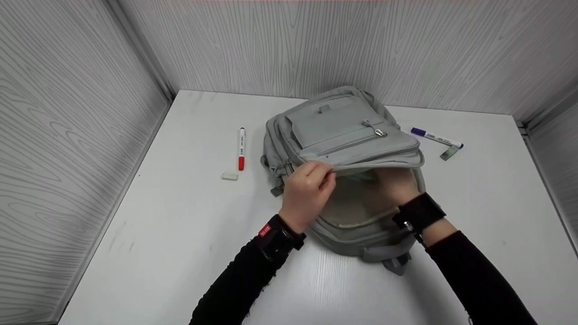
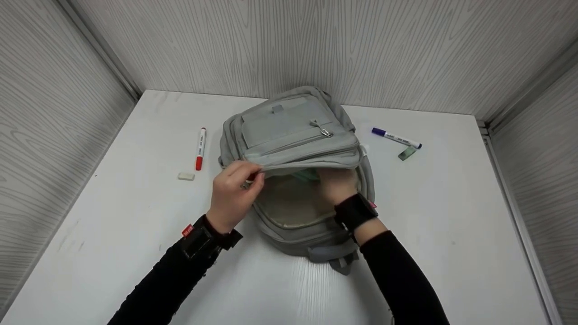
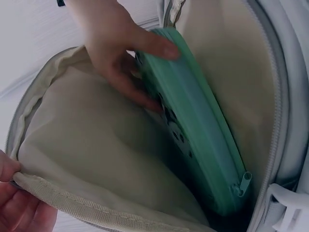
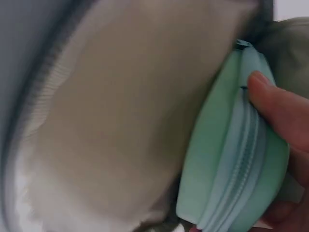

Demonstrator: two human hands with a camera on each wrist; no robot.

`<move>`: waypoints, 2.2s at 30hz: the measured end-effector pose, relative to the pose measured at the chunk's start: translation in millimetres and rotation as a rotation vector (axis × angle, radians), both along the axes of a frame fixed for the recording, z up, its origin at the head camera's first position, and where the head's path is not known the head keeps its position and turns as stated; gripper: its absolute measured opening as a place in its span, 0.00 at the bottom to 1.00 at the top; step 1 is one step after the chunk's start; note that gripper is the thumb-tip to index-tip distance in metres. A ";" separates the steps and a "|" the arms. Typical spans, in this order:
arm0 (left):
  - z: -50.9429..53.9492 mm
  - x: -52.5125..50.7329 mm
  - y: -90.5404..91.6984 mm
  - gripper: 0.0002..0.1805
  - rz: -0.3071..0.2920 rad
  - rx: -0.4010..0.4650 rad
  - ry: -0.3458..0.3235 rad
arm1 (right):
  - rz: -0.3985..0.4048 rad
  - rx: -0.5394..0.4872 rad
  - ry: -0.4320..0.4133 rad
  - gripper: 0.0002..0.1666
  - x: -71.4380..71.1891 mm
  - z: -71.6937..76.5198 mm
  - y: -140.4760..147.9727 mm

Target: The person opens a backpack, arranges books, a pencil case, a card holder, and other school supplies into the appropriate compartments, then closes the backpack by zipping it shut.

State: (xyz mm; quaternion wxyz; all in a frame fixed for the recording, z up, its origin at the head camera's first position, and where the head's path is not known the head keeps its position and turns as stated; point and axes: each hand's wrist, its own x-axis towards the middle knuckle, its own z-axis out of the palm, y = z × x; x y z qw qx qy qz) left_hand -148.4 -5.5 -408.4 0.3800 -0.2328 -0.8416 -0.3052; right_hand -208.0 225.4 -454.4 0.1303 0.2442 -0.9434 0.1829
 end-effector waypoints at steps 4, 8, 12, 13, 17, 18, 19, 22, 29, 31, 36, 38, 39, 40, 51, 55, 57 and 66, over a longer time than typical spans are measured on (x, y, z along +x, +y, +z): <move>-2.0 1.2 -0.6 0.03 -0.014 0.009 -0.005 | -0.064 0.024 -0.044 0.35 -10.1 -10.5 -7.6; -2.7 2.1 -2.0 0.02 -0.029 0.010 -0.013 | -0.156 0.096 -0.081 0.31 -8.8 -13.6 -9.8; -5.9 3.8 -4.2 0.02 -0.028 -0.001 -0.008 | -0.111 -0.012 -0.091 0.19 0.2 -11.8 -7.6; -7.4 4.3 -4.7 0.02 -0.029 -0.004 -0.005 | -0.086 -0.059 -0.077 0.16 4.4 -11.5 -5.7; -13.1 8.1 -6.6 0.03 -0.033 -0.022 0.008 | 0.040 -0.171 -0.041 0.15 26.1 -1.8 4.0; -13.6 8.8 -7.2 0.04 -0.035 -0.024 0.011 | 0.065 -0.176 -0.051 0.16 31.2 3.3 6.0; -14.4 9.5 -7.5 0.04 -0.038 -0.023 0.011 | 0.090 -0.174 -0.072 0.17 36.1 9.2 7.8; -15.8 11.2 -8.4 0.04 -0.038 -0.028 0.009 | 0.116 -0.113 -0.168 0.17 52.6 30.1 12.0; -25.9 21.8 -8.3 0.04 -0.057 -0.106 -0.026 | 0.151 -0.252 -0.055 0.14 100.6 57.2 31.3; -31.4 27.2 -7.9 0.04 -0.081 -0.140 -0.045 | 0.151 -0.326 0.019 0.15 108.9 57.4 37.7; -52.0 42.0 -8.3 0.04 -0.131 -0.245 -0.108 | 0.081 -0.402 0.099 0.13 117.5 39.7 43.0; -61.2 46.2 -8.1 0.04 -0.141 -0.285 -0.132 | 0.057 -0.415 0.091 0.16 118.9 28.2 40.3; -65.6 47.6 -7.9 0.04 -0.141 -0.304 -0.141 | 0.049 -0.414 0.086 0.17 119.4 22.7 38.1; -69.7 48.7 -7.5 0.05 -0.144 -0.321 -0.150 | 0.048 -0.410 0.077 0.20 119.4 17.4 35.8; -91.9 40.0 -19.0 0.02 -0.294 -0.263 -0.306 | 0.039 -0.214 0.028 0.26 117.6 -29.4 21.5; -83.7 18.6 -35.6 0.04 -0.199 -0.158 -0.351 | 0.031 -0.201 0.024 0.27 119.6 -35.0 21.5; -77.9 3.7 -45.7 0.06 -0.081 -0.127 -0.394 | 0.032 -0.196 0.020 0.27 120.5 -36.8 21.5; -72.5 -53.6 -81.0 0.15 0.241 -0.136 -0.655 | 0.043 -0.205 0.057 0.26 122.1 -43.8 20.8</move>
